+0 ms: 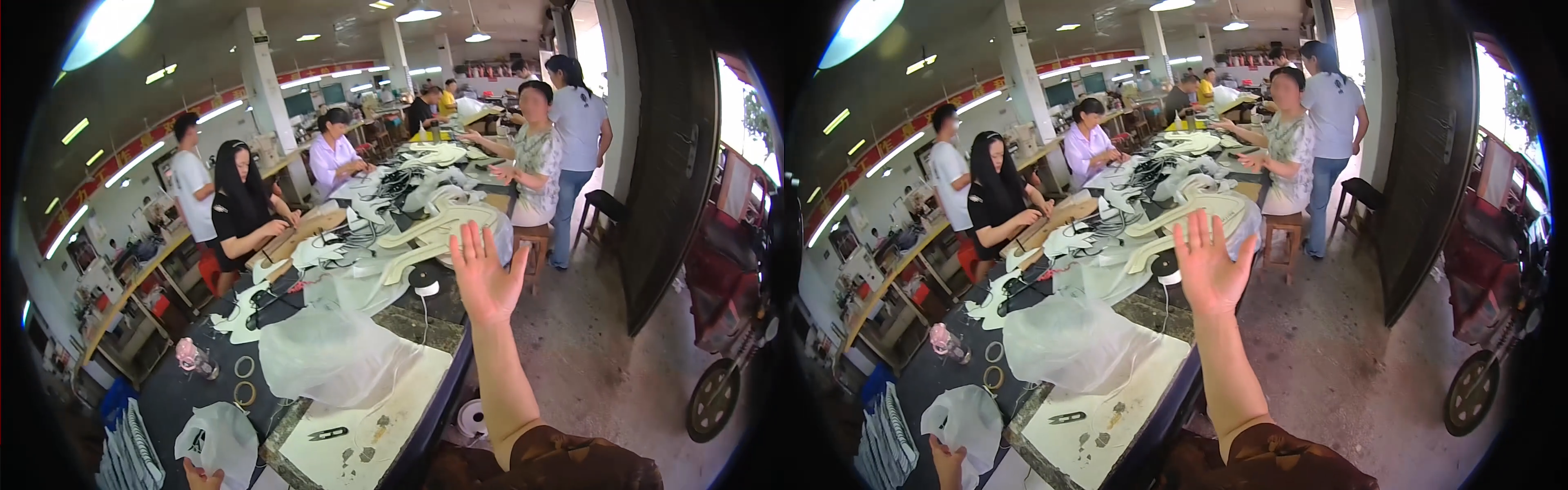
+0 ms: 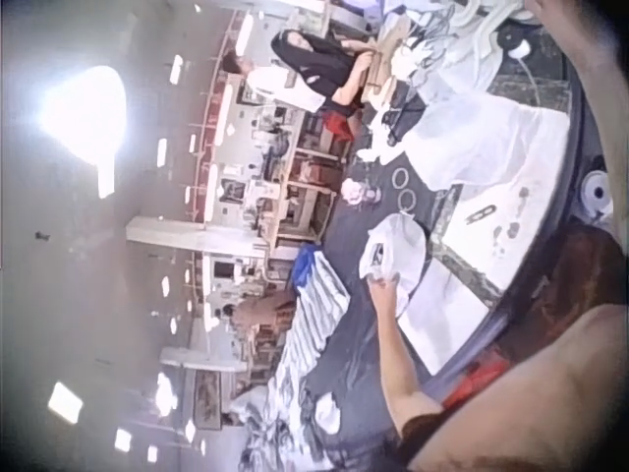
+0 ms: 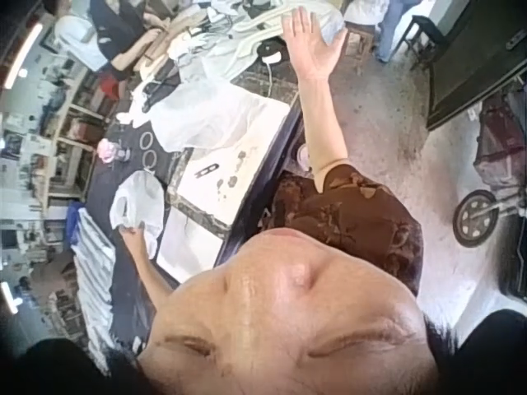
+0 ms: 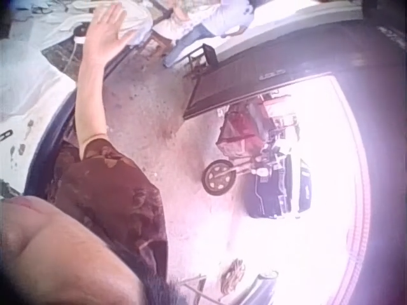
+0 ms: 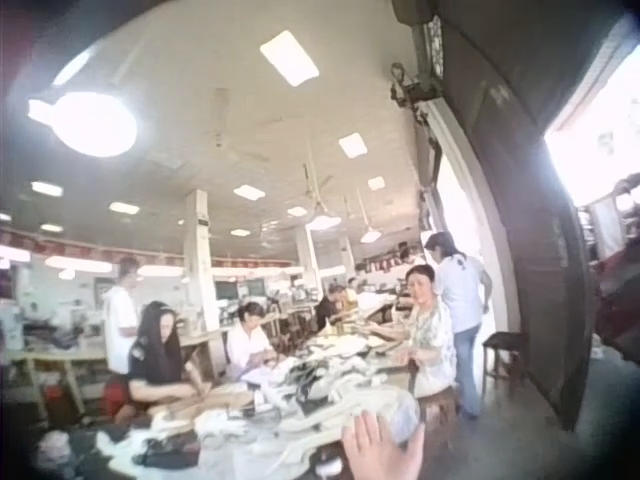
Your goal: Bundling and securing stacks of shoe components using thread and a thread snipper, then placing them into a plastic bag.
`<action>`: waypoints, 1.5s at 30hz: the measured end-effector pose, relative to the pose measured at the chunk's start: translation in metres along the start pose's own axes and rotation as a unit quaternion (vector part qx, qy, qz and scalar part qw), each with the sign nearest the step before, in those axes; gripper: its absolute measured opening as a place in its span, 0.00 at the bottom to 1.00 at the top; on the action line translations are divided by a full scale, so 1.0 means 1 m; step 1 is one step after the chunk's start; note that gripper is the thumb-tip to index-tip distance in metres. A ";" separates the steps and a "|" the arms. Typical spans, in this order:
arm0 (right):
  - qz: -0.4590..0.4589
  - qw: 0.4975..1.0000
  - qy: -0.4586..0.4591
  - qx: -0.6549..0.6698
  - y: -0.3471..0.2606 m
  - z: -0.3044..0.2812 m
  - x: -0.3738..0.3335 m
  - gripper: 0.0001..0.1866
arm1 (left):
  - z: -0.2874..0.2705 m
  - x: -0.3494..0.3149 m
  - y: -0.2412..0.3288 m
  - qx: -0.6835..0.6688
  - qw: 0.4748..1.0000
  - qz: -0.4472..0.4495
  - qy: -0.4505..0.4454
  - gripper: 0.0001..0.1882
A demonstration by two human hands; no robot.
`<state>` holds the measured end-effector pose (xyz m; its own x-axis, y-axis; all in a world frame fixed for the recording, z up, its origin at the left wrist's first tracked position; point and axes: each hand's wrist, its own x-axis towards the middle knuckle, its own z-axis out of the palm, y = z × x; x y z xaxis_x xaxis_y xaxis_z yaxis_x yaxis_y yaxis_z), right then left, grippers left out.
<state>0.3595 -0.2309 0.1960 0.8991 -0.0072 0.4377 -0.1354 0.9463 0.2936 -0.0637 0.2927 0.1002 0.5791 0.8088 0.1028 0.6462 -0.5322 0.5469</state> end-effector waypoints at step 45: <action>0.682 0.349 -0.391 -0.510 0.131 -0.161 -0.208 0.09 | -0.099 0.100 -0.022 -0.186 0.973 -0.122 0.059 0.29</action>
<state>0.2216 -0.0534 0.0064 -0.1537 0.9664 -0.2061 0.3621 -0.1390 -0.9217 -0.0695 0.4102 0.1809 0.3560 0.9344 0.0141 0.5202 -0.2107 0.8276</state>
